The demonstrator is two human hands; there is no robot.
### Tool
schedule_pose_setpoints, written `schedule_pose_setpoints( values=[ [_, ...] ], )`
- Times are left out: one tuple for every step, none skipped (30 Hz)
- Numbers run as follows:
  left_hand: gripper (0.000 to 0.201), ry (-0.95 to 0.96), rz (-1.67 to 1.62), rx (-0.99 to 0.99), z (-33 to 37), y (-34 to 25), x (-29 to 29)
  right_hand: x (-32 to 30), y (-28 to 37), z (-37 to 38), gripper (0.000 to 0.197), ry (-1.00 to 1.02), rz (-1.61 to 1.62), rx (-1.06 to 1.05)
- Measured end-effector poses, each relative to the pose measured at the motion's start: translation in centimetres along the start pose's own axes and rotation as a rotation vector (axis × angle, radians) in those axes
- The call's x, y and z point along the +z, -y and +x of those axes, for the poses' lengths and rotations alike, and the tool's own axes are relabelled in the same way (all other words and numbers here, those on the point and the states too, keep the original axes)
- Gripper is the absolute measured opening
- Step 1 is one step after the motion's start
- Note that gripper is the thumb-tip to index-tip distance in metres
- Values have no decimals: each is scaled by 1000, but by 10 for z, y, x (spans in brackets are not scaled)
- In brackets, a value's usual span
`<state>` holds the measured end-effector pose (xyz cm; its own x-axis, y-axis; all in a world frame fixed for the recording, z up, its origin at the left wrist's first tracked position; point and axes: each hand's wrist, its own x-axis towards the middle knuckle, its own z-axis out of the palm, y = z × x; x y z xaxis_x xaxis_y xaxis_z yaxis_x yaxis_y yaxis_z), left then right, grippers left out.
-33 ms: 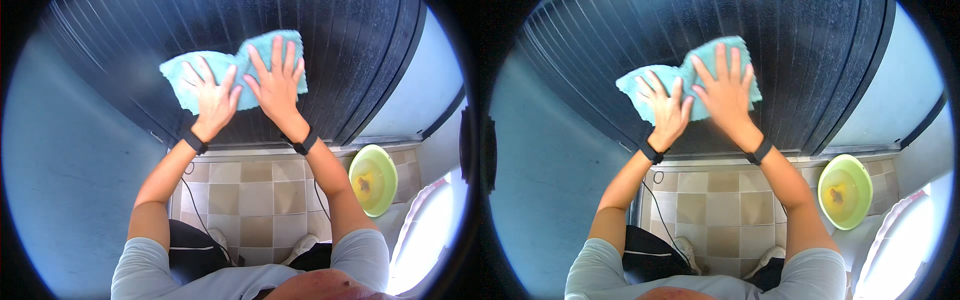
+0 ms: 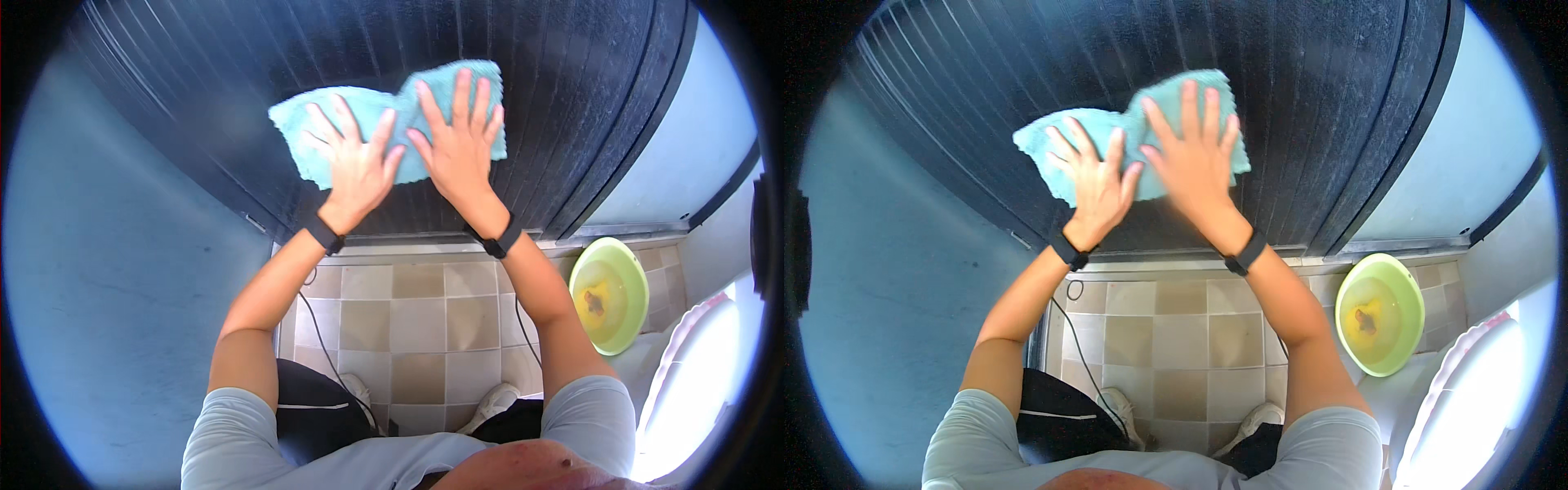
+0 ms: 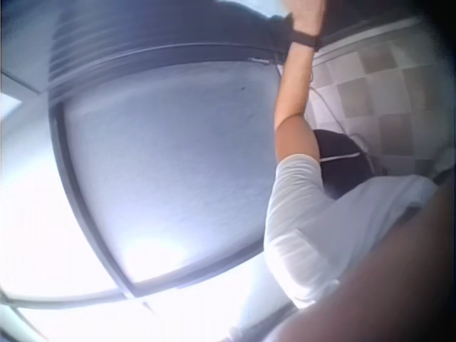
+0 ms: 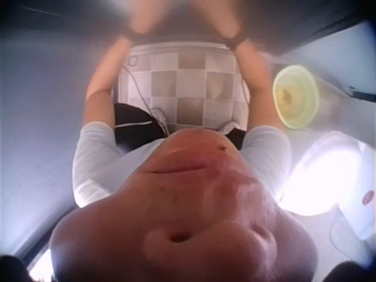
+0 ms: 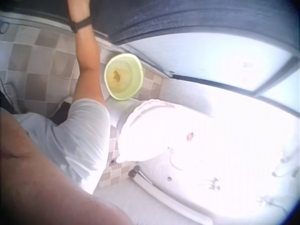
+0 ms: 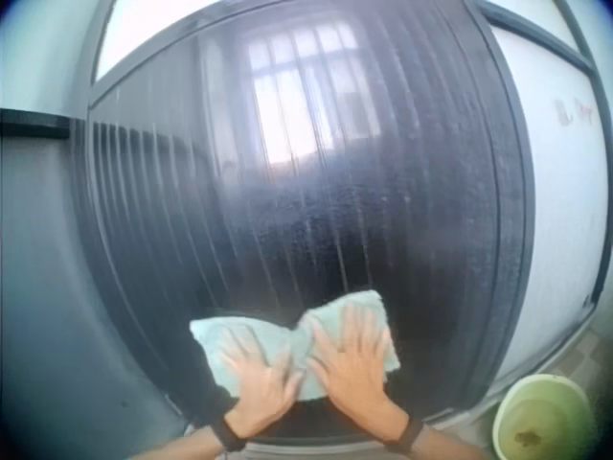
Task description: The person cleans a dark-colored door by hand with a blue cloth, repeatedly wiping the surface in different areas.
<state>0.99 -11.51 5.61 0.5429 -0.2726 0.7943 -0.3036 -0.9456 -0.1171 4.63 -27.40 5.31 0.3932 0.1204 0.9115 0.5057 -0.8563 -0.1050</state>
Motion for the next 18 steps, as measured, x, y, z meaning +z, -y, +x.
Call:
schedule_pose_setpoints(
  values=[
    [62,14,11,5,0,-5,5,1,-6,-9,69,29,-16,27],
    [62,10,5,-1,1,-10,8,-5,-13,-16,65,73,4,43],
    [65,0,2,-16,5,-16,9,-6,-20,-19,67,37,-23,66],
    [67,-10,0,-33,9,-19,9,-8,-24,-20,68,1,-49,88],
    [70,-8,0,-34,13,-21,9,-13,-27,-16,68,1,-56,97],
    [70,-13,-2,-45,18,-21,6,-17,-28,-10,68,-20,-37,95],
    [69,-32,6,-39,24,-20,4,-17,-26,-2,68,-54,-24,89],
    [69,-51,15,-29,30,-20,2,-16,-24,7,68,-90,-13,85],
    [70,-80,34,-32,36,-18,-1,-16,-19,18,69,-114,-7,89],
    [70,-83,32,-39,41,-16,-4,-15,-13,29,69,-139,0,93],
    [70,-104,23,-72,46,-13,-9,-15,-8,41,71,-159,-14,76],
    [70,-121,13,-103,51,-9,-14,-14,-2,53,70,-201,-11,56],
    [71,-133,17,-134,54,-4,-18,-15,3,62,67,-203,-1,19],
    [74,-163,43,-152,54,5,-22,-17,12,71,64,-204,15,-21],
    [76,-169,41,-156,51,13,-26,-36,29,77,63,-77,21,41],
    [78,-174,40,-160,49,20,-29,-27,32,77,63,-77,26,39],
    [78,-177,42,-159,45,24,-29,-14,31,76,65,-156,31,-41],
    [78,-155,30,-148,38,28,-27,-5,31,74,66,-233,34,-119]
  ],
)
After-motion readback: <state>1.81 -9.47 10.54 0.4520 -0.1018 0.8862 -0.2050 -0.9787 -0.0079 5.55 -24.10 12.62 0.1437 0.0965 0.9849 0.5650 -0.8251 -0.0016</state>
